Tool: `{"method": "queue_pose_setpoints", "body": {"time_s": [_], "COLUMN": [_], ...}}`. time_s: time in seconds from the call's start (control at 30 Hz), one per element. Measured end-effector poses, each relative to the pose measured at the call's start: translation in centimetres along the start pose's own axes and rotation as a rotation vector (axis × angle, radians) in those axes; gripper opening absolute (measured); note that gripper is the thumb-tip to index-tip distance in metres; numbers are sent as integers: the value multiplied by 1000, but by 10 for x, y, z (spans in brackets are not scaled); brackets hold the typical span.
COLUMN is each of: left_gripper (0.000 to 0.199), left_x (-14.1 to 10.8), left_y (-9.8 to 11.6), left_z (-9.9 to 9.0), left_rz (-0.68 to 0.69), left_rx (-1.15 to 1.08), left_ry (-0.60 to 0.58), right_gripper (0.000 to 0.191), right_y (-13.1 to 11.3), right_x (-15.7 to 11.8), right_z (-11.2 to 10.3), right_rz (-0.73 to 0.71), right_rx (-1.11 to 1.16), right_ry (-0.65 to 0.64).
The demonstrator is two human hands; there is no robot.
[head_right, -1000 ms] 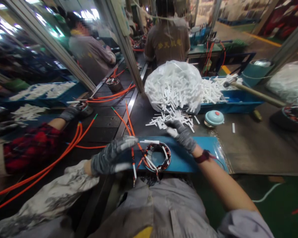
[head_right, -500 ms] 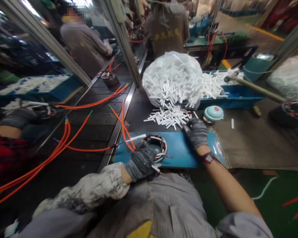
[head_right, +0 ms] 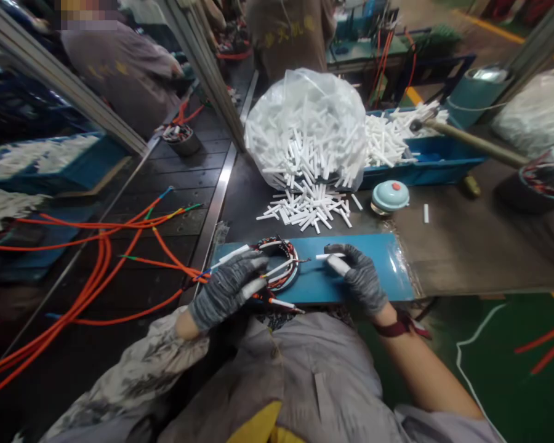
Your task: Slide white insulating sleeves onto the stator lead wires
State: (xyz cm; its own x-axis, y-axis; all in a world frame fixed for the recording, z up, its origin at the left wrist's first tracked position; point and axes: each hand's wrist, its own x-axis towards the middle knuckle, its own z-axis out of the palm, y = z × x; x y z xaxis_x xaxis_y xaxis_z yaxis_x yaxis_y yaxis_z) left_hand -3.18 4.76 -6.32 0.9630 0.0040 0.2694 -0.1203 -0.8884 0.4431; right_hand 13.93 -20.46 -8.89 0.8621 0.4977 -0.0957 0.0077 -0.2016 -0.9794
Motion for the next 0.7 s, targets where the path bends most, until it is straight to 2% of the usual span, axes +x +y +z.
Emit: {"method": "queue_pose_setpoints", "body": {"time_s": [0.07,0.17,0.23,0.3,0.37,0.43,0.47,0.53,0.63,0.7], "left_gripper": [29,29,30,30,31,32,33,35,37,38], "left_x": [2,6,7,8,8,8,9,13,21,28], "left_y": [-2,-4,-6,-8,-9,-10,-9,-8,-8,-10], "left_z": [9,19,21,21,20,18,17,16,18,21], "left_rz": [53,126,155,185,212,251,273,309,278,232], "left_rx": [44,106,134,147,160,170,171,181,286,383], "left_ry": [17,49,87,102,88,64,47,3,-86,-123], "right_gripper": [34,35,30,24,24,32,36,44,59,69], "right_y": [3,4,4,3,1,-3,-6,-14,-25,-30], "right_x": [4,10,13,14,15,16,18,23,32,36], "right_z": [2,4,6,8,12,17,20,25,34,40], "right_rz": [40,29,-111,-321,-502,-587,-583,-474,-237,-111], "right_rx": [44,49,17,-72,-247,-456,-539,-615,-512,-384], "right_ry": [-72,-158,-198,-246,-280,-284,-288,-346,-570,-666]}}
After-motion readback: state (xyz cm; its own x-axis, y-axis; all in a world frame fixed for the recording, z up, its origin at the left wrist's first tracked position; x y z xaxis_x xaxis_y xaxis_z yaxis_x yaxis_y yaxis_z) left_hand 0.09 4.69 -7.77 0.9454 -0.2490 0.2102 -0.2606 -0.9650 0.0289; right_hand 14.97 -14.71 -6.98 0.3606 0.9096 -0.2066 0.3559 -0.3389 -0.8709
